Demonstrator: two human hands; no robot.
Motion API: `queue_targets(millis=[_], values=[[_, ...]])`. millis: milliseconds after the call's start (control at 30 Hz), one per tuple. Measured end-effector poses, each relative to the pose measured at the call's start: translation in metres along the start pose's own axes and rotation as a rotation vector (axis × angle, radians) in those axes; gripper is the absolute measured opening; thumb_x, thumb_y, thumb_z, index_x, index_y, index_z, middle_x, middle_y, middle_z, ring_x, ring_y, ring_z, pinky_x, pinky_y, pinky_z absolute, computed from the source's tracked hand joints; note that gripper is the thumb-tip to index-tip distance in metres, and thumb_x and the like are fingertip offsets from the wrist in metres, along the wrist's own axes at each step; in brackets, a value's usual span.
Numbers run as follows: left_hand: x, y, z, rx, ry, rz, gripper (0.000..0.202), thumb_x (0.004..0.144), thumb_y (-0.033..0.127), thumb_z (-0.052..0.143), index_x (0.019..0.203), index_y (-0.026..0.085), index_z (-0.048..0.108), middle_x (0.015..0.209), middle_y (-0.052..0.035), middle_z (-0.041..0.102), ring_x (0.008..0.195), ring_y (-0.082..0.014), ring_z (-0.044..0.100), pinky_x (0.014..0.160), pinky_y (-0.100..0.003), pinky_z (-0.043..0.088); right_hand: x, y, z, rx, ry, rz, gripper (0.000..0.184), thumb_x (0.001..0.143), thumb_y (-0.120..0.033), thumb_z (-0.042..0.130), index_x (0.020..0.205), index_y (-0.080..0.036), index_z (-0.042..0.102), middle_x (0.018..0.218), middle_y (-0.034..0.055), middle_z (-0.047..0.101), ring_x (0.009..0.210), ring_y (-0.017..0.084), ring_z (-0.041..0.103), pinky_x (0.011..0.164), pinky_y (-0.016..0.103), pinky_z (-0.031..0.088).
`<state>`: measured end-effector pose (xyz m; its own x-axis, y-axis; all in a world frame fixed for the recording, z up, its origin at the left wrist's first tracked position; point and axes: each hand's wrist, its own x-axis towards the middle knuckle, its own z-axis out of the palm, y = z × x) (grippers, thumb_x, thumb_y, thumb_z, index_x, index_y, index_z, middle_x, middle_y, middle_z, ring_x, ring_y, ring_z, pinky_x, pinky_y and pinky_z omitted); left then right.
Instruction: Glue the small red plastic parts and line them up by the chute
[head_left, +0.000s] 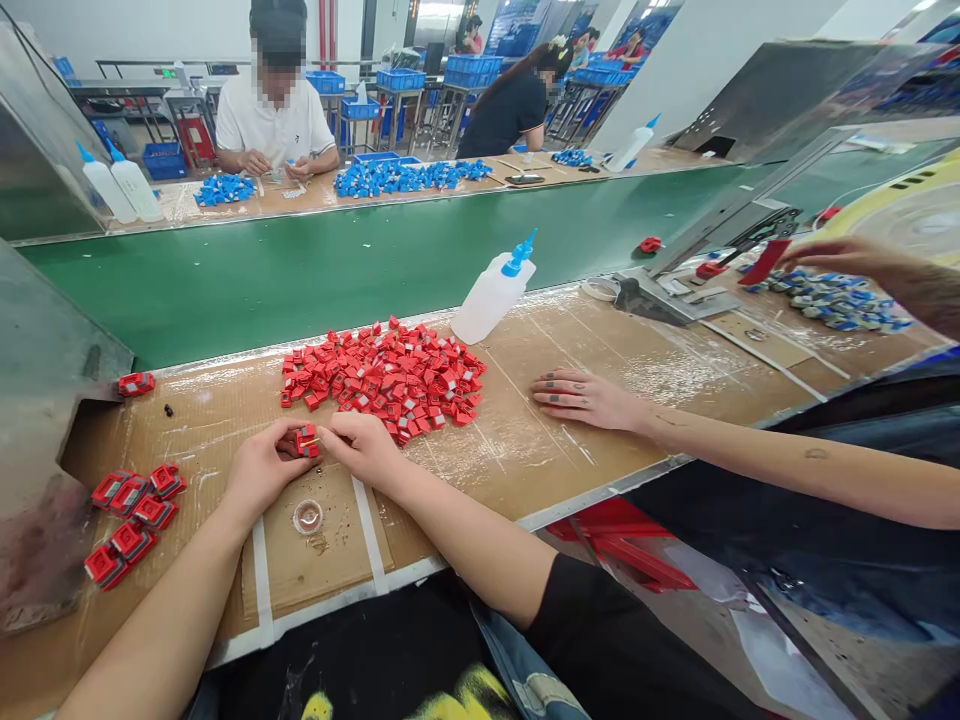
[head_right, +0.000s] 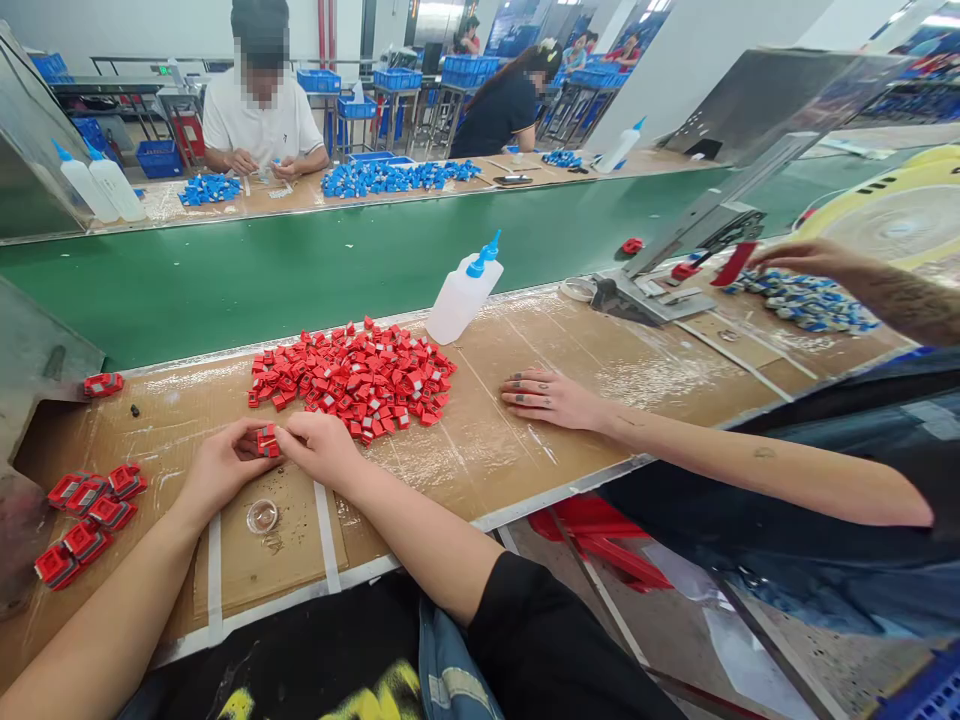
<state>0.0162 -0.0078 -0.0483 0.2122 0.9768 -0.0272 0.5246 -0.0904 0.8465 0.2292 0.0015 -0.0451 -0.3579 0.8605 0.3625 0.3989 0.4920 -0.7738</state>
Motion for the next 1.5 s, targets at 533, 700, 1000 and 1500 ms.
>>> queue_targets(millis=[533, 700, 1000, 1500], values=[[-0.0010, 0.0033, -0.0011, 0.018, 0.003, -0.002, 0.045, 0.075, 0.040, 0.085, 0.116, 0.027, 0.071, 0.096, -0.0024, 0.079, 0.087, -0.0250, 0.075, 0.080, -0.035, 0.058, 0.0008, -0.0006, -0.0026, -0.057, 0.031, 0.021, 0.044, 0.101, -0.035, 0.049, 0.065, -0.020, 0.029, 0.063, -0.0039, 0.037, 0.061, 0.010, 0.034, 0.061, 0.028, 0.023], [-0.0018, 0.0038, -0.0014, 0.058, 0.000, 0.004, 0.043, 0.077, 0.040, 0.083, 0.116, 0.028, 0.071, 0.095, -0.0013, 0.079, 0.086, -0.0242, 0.075, 0.079, -0.035, 0.058, 0.0010, -0.0015, -0.0019, -0.044, 0.008, 0.007, 0.045, 0.103, -0.038, 0.048, 0.066, -0.020, 0.031, 0.066, -0.0034, 0.039, 0.063, 0.010, 0.036, 0.063, 0.027, 0.026], [-0.0006, 0.0006, 0.0010, -0.004, 0.009, -0.014, 0.047, 0.074, 0.037, 0.086, 0.117, 0.026, 0.070, 0.096, -0.0024, 0.079, 0.087, -0.0244, 0.075, 0.082, -0.035, 0.058, 0.0006, -0.0003, -0.0022, -0.070, 0.070, 0.005, 0.043, 0.099, -0.030, 0.051, 0.064, -0.019, 0.029, 0.063, -0.0045, 0.035, 0.060, 0.009, 0.033, 0.061, 0.028, 0.022], [-0.0009, 0.0066, -0.0011, 0.071, 0.002, -0.030, 0.045, 0.075, 0.042, 0.086, 0.115, 0.029, 0.071, 0.095, 0.0006, 0.079, 0.087, -0.0222, 0.074, 0.080, -0.032, 0.057, 0.0013, -0.0026, -0.0015, 0.026, 0.047, -0.003, 0.045, 0.102, -0.035, 0.051, 0.065, -0.020, 0.031, 0.064, -0.0047, 0.037, 0.062, 0.009, 0.036, 0.062, 0.027, 0.025]])
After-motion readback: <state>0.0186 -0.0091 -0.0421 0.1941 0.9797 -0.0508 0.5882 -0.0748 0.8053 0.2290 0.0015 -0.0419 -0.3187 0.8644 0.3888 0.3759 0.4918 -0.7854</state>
